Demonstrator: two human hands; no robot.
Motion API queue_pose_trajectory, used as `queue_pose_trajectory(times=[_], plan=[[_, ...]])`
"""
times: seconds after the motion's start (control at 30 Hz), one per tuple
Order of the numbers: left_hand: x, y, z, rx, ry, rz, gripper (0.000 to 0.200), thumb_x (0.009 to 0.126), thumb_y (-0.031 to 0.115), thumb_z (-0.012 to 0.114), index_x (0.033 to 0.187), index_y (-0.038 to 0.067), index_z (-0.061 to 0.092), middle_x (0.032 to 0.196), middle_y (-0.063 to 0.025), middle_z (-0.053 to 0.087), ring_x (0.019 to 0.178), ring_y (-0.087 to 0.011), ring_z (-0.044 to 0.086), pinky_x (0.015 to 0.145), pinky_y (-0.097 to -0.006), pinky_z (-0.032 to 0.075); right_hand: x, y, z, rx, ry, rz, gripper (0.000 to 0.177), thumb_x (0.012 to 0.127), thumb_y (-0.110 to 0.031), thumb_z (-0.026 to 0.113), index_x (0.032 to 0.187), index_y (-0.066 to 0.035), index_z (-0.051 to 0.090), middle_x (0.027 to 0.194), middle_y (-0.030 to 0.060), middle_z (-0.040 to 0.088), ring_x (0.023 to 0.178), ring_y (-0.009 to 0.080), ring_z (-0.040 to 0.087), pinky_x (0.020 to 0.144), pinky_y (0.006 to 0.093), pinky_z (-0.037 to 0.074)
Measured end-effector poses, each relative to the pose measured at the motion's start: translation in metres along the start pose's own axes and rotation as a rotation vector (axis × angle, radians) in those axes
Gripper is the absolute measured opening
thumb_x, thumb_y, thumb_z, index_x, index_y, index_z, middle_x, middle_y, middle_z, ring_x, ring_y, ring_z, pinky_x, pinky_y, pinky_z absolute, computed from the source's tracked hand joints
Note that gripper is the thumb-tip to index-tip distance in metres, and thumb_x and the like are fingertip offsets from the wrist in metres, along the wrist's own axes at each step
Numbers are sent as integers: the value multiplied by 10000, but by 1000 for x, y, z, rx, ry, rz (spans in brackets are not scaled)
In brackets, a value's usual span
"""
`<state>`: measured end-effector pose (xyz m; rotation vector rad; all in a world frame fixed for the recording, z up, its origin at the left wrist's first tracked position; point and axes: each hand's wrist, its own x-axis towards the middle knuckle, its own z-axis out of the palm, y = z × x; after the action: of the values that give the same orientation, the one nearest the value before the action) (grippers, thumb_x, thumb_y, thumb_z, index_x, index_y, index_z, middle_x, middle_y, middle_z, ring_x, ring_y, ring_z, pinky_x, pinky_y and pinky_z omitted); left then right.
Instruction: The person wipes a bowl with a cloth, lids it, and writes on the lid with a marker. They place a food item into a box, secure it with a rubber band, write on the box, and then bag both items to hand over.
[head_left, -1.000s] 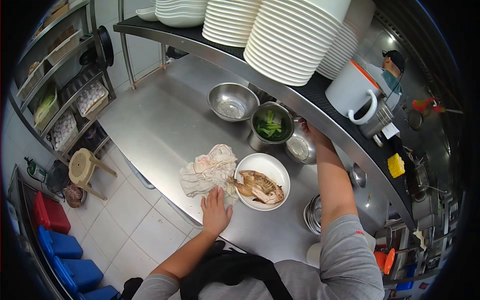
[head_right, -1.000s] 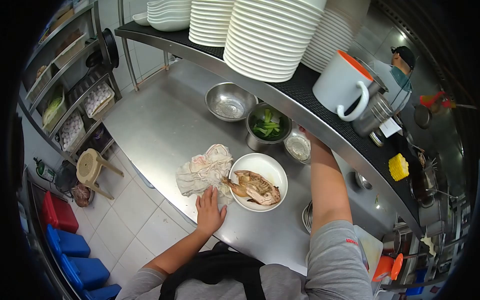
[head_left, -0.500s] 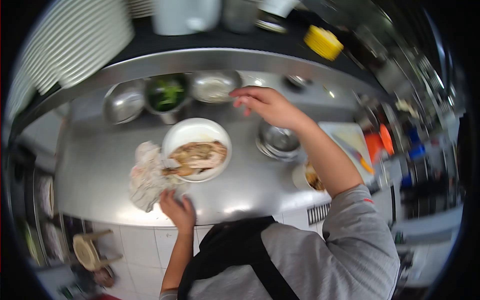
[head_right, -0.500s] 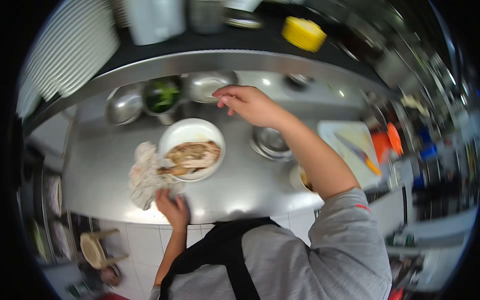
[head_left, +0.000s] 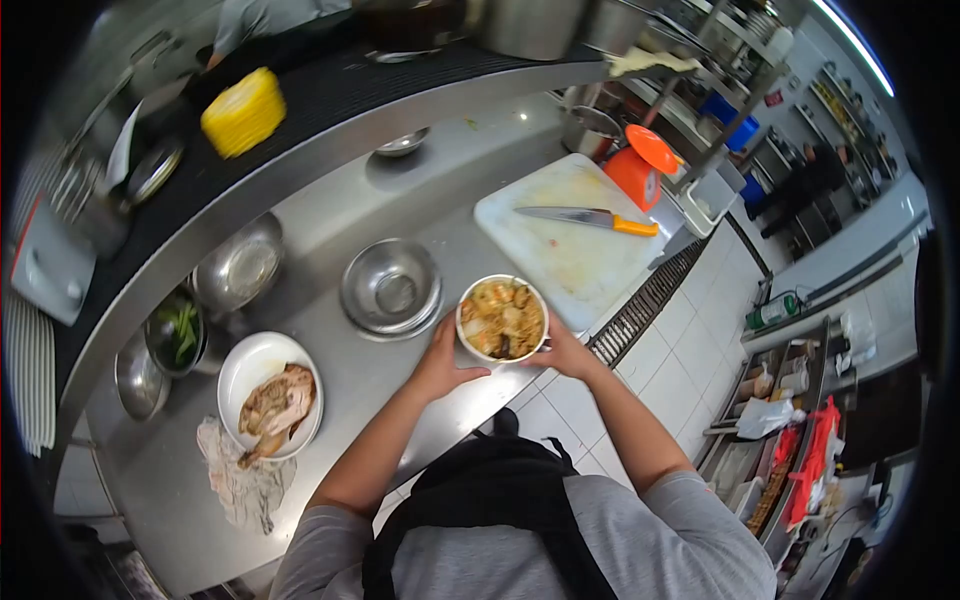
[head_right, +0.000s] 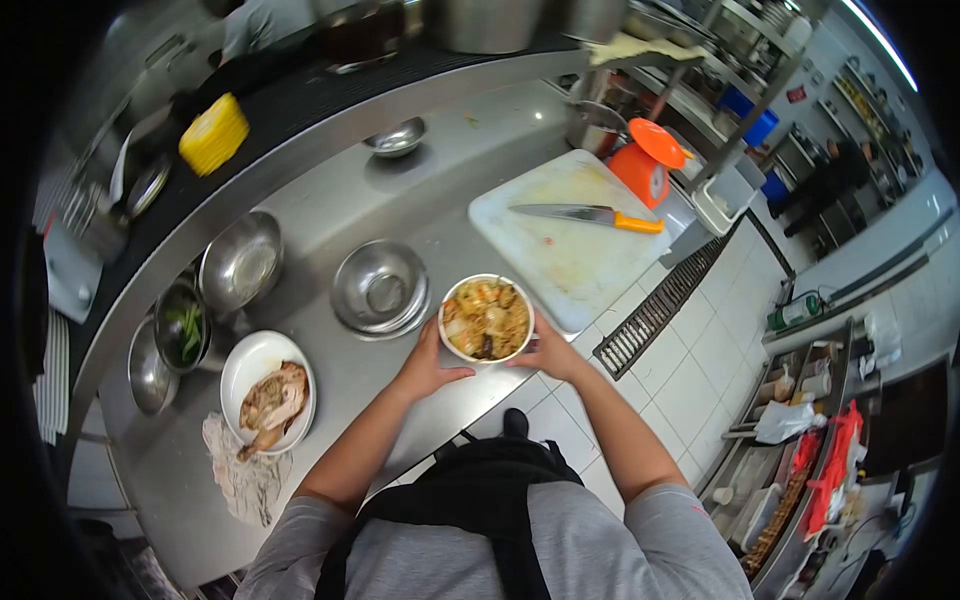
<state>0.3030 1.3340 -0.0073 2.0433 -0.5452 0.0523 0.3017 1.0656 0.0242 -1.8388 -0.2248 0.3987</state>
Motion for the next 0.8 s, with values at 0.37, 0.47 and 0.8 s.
queue_pose_trajectory(times=[0.37, 0.47, 0.8], plan=[[14, 61, 39, -305, -46, -337, 712, 692, 131, 858, 1314, 22, 528, 1289, -106, 590, 1166, -223, 570, 996, -357, 451, -23, 8, -33, 147, 92, -456, 1009, 640, -241, 901, 1431, 10, 327, 1393, 187, 467, 1324, 284, 424, 1116, 390, 323], [14, 104, 70, -178, -21, -351, 826, 734, 263, 836, 1395, -5, 419, 1362, -104, 516, 1239, -226, 508, 1050, -360, 383, -56, 19, -78, 94, 108, -471, 1118, 594, -258, 911, 1474, -6, 269, 1400, 208, 417, 1337, 336, 389, 1117, 380, 312], [133, 251, 332, -472, -324, -94, 906, 708, 365, 865, 1388, -17, 404, 1328, -111, 532, 1222, -225, 515, 1042, -357, 387, -260, 78, -340, 34, 364, -345, 1255, 569, -222, 906, 1538, -91, 120, 1447, 223, 335, 1367, 392, 317, 1129, 405, 290]])
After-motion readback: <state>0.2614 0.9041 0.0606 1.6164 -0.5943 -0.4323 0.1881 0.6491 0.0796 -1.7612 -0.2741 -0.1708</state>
